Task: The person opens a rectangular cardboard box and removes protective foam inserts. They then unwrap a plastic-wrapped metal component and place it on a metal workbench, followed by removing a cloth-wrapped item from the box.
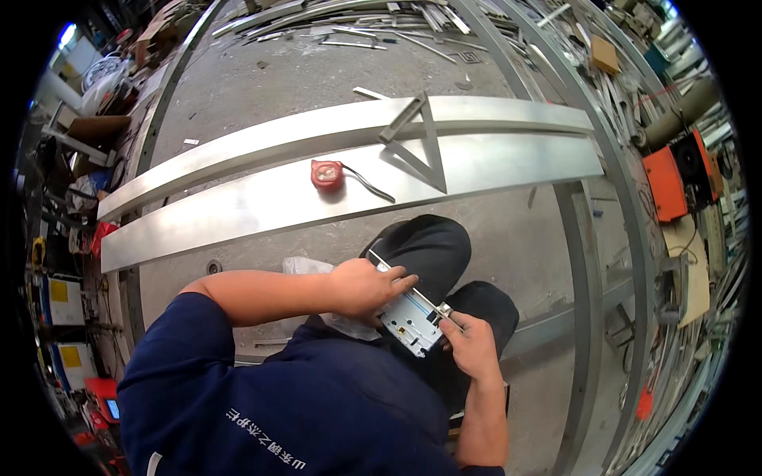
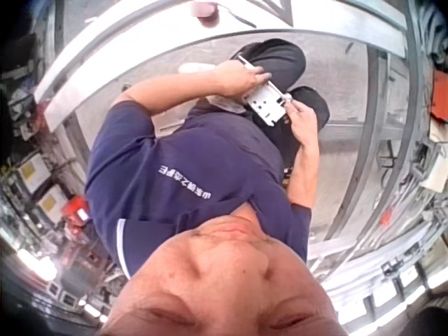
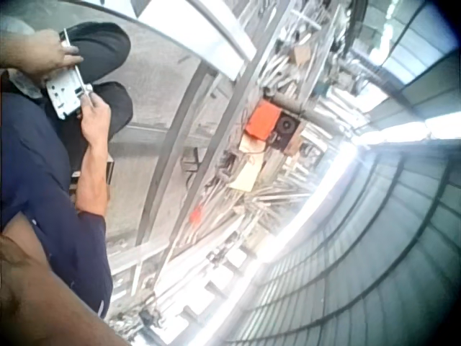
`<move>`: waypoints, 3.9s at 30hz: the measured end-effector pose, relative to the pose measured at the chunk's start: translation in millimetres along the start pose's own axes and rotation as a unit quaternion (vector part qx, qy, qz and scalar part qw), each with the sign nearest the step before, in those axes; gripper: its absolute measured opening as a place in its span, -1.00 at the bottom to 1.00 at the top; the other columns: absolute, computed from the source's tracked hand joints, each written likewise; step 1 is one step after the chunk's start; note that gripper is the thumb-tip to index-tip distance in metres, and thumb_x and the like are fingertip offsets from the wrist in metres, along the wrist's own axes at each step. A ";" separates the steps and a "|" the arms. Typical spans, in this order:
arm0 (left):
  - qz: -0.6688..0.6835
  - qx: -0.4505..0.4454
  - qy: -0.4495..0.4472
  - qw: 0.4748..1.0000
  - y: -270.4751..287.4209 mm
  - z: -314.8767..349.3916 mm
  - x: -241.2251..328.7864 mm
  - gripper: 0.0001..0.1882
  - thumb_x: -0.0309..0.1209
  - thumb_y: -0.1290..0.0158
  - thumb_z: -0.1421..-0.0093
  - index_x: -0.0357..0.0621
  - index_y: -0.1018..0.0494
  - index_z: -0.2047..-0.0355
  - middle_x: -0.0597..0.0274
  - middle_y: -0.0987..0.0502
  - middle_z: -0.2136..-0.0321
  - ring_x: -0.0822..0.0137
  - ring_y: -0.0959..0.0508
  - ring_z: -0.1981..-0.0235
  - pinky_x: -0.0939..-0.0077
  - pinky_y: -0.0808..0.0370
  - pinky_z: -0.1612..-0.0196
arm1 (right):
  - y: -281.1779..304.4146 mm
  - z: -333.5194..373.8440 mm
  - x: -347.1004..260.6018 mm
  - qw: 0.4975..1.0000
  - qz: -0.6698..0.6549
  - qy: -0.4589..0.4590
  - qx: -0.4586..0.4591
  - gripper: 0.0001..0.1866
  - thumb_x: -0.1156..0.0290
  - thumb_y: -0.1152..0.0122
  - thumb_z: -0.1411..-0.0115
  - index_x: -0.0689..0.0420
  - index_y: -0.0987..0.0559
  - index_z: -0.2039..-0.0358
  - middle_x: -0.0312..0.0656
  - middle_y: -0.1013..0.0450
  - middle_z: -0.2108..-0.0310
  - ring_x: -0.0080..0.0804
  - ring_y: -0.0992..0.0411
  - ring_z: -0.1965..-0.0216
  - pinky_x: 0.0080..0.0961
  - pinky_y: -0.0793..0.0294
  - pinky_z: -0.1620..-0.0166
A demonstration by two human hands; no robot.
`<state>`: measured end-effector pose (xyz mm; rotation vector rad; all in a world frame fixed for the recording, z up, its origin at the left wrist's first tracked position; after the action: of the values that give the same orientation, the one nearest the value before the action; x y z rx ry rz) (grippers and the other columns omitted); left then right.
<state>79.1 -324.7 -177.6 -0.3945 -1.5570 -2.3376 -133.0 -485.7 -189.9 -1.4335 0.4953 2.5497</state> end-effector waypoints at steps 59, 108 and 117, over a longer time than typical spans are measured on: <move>0.675 0.358 0.003 0.645 38.4 -78.4 30.1 -0.68 -0.24 -0.17 -0.32 -0.19 -0.43 0.49 0.46 -0.30 0.62 0.56 -0.26 0.52 0.54 -0.27 0.47 | -17.0 -9.1 22.3 0.974 -0.162 0.117 -0.102 -0.09 0.40 -0.54 -0.01 0.18 -0.23 -0.32 -0.22 -0.47 0.04 -0.64 -0.40 0.38 -0.59 -0.46 0.26; -0.118 -0.013 -0.097 0.988 -15.5 -284.0 15.9 -0.81 -0.48 -0.19 -0.14 -0.26 -0.46 0.25 -0.05 -0.46 -0.08 -0.11 -0.40 -0.15 0.10 -0.30 -0.24 | -86.1 150.9 504.2 0.748 -0.115 -0.518 0.398 -0.30 -0.11 -0.01 -0.31 0.28 -0.48 -0.16 0.13 -0.22 -0.30 0.05 -0.23 -0.27 -0.09 -0.14 -0.33; -0.124 0.067 -0.093 0.986 -35.4 -273.9 6.5 -0.84 -0.46 -0.11 -0.20 -0.30 -0.41 0.29 -0.08 -0.45 0.01 -0.14 -0.39 -0.07 0.04 -0.28 -0.18 | -37.5 162.4 512.6 0.727 -0.291 -0.571 0.247 -0.14 -0.32 0.14 -0.30 0.18 -0.39 -0.30 -0.03 -0.22 -0.36 -0.01 -0.13 -0.37 -0.07 -0.04 -0.39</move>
<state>42.9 -566.0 -307.1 -0.4186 -1.9419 -2.4152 -517.8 -396.3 -556.7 0.2691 0.3414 1.9864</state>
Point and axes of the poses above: each hand's wrist, its own z-axis away from the middle knuckle, its own y-axis out of the back of the hand, x = y × z, the point moved 1 cm from there along -z, towards the middle knuckle
